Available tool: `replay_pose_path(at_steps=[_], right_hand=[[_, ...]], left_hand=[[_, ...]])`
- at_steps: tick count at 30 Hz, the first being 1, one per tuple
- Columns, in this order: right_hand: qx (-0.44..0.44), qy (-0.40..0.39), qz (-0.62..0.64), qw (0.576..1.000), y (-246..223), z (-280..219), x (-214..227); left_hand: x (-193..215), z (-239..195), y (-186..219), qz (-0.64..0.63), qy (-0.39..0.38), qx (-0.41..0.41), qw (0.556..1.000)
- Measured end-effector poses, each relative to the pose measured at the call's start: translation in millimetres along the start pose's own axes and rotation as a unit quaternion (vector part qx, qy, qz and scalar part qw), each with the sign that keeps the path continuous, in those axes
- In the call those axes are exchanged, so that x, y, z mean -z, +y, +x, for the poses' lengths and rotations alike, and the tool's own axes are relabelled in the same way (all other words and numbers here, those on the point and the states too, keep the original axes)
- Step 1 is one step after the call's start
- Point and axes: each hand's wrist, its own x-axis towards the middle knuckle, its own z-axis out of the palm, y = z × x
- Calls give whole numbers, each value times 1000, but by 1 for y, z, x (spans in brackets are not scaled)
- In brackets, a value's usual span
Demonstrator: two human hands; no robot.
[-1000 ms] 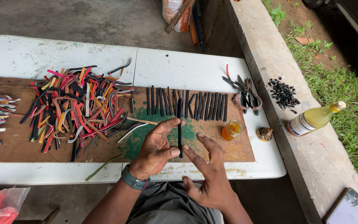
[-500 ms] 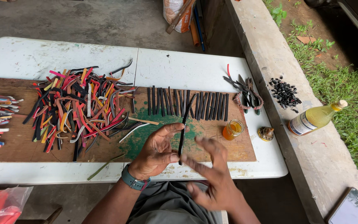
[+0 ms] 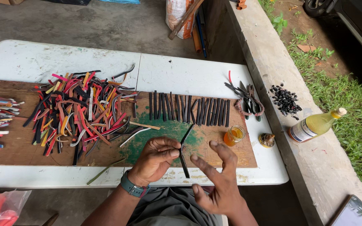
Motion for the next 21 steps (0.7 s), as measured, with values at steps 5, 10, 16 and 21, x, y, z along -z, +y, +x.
replay_pose_path(at_steps=[5, 10, 16, 21], right_hand=[[3, -27, -24, 999, 1, 7, -7], [20, -24, -8, 999, -5, 10, -6], [-66, 61, 108, 990, 21, 4, 2], [-135, 86, 165, 973, 34, -14, 7]], left_hand=[[-10, -4, 0, -12, 2, 28, 1000], [-28, -2, 11, -41, 4, 47, 998], [10, -10, 34, 72, 45, -57, 995], [91, 25, 76, 148, 173, -105, 968]])
